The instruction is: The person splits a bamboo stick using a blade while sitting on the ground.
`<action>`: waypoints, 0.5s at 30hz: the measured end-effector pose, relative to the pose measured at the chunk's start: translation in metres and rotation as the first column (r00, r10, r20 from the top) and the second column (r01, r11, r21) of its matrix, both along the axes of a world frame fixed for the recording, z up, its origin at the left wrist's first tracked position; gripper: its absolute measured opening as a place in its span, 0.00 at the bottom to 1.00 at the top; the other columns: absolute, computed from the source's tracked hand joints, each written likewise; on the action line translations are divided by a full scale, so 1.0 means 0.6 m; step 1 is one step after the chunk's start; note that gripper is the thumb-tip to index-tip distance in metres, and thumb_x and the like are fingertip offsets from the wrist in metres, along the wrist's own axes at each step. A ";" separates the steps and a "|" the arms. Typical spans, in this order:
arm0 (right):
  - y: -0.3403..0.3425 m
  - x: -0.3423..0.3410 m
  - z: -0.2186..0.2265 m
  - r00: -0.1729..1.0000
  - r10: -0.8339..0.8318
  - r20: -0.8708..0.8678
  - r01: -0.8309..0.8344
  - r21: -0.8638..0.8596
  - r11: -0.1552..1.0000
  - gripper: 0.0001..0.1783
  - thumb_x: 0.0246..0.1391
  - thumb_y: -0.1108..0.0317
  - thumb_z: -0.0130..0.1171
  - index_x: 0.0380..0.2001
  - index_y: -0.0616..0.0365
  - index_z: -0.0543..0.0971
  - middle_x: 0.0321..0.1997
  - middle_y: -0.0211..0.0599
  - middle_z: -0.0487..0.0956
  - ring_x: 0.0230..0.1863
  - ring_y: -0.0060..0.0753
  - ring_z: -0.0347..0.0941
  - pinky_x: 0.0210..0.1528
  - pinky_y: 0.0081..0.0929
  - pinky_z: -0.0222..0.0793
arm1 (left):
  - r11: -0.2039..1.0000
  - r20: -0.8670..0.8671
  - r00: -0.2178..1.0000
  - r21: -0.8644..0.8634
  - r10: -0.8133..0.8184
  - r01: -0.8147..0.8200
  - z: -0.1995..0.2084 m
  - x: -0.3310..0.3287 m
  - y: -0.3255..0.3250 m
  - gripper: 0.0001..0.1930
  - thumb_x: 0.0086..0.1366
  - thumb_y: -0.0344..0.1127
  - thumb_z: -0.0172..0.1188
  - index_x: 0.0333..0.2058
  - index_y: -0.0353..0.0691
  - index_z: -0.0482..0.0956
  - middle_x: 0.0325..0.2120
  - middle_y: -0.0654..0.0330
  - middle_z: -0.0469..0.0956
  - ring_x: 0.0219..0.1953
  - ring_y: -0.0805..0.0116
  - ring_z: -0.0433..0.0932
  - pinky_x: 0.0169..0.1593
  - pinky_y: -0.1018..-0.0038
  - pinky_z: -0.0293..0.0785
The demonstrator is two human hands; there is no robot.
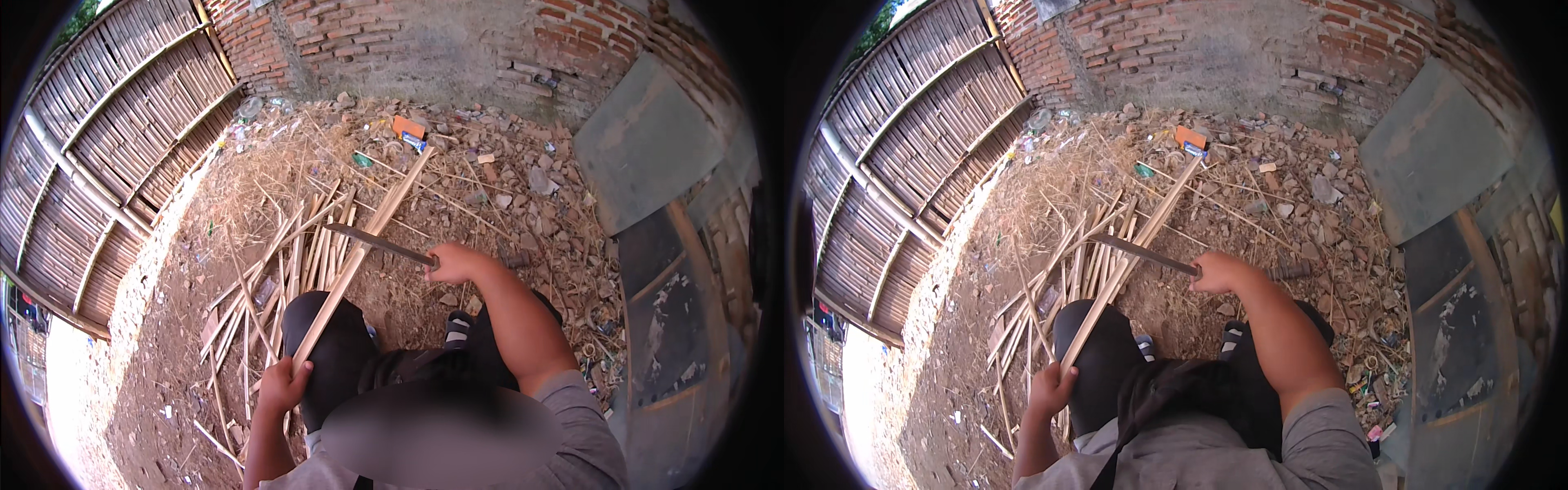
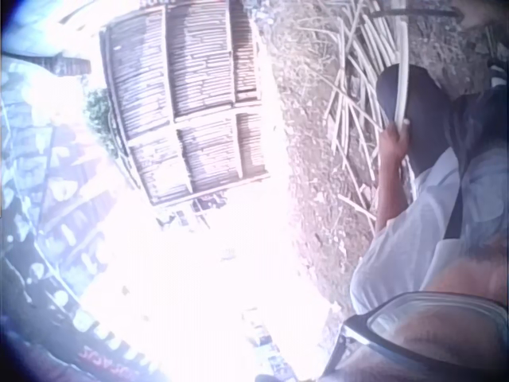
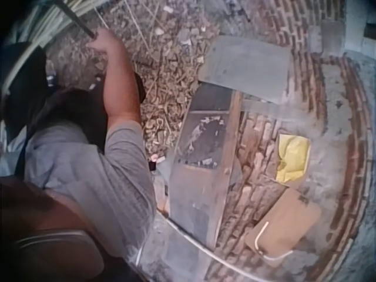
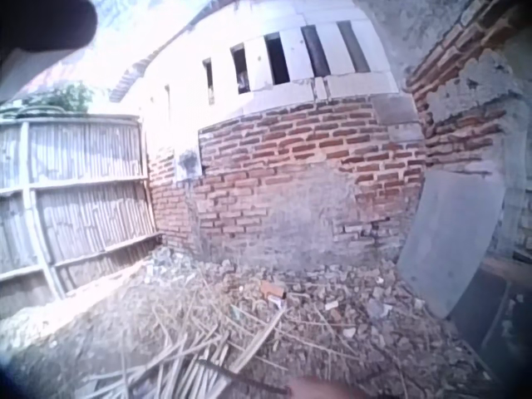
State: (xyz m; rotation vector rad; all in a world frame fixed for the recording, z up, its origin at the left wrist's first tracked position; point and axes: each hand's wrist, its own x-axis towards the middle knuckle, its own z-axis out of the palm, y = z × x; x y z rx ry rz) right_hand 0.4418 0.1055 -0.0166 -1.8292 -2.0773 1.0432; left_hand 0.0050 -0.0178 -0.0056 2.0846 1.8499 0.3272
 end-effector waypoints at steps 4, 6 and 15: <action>-0.001 -0.010 -0.008 1.000 0.027 -0.015 -0.027 0.045 0.999 0.19 0.45 0.54 0.70 0.38 0.52 0.84 0.37 0.43 0.83 0.43 0.45 0.80 0.46 0.41 0.73 | 1.000 0.032 0.999 0.008 0.002 -0.002 -0.007 -0.004 0.000 0.29 0.65 0.57 0.59 0.21 0.33 0.70 0.17 0.40 0.73 0.26 0.35 0.76 0.31 0.50 0.69; -0.001 -0.013 -0.013 0.999 0.034 0.008 -0.034 0.047 0.998 0.18 0.45 0.55 0.70 0.37 0.52 0.83 0.36 0.42 0.83 0.41 0.42 0.80 0.45 0.39 0.73 | 1.000 0.036 0.999 -0.005 0.000 0.001 -0.006 -0.004 0.000 0.29 0.65 0.58 0.59 0.21 0.33 0.70 0.18 0.40 0.73 0.26 0.35 0.76 0.31 0.50 0.69; 0.003 -0.009 -0.014 0.999 0.047 0.007 -0.047 0.050 0.998 0.17 0.45 0.56 0.71 0.37 0.52 0.84 0.35 0.40 0.83 0.40 0.42 0.81 0.44 0.38 0.73 | 1.000 -0.018 1.000 -0.002 0.005 -0.005 -0.006 -0.002 0.000 0.27 0.65 0.54 0.59 0.22 0.33 0.71 0.19 0.41 0.74 0.25 0.39 0.77 0.30 0.53 0.69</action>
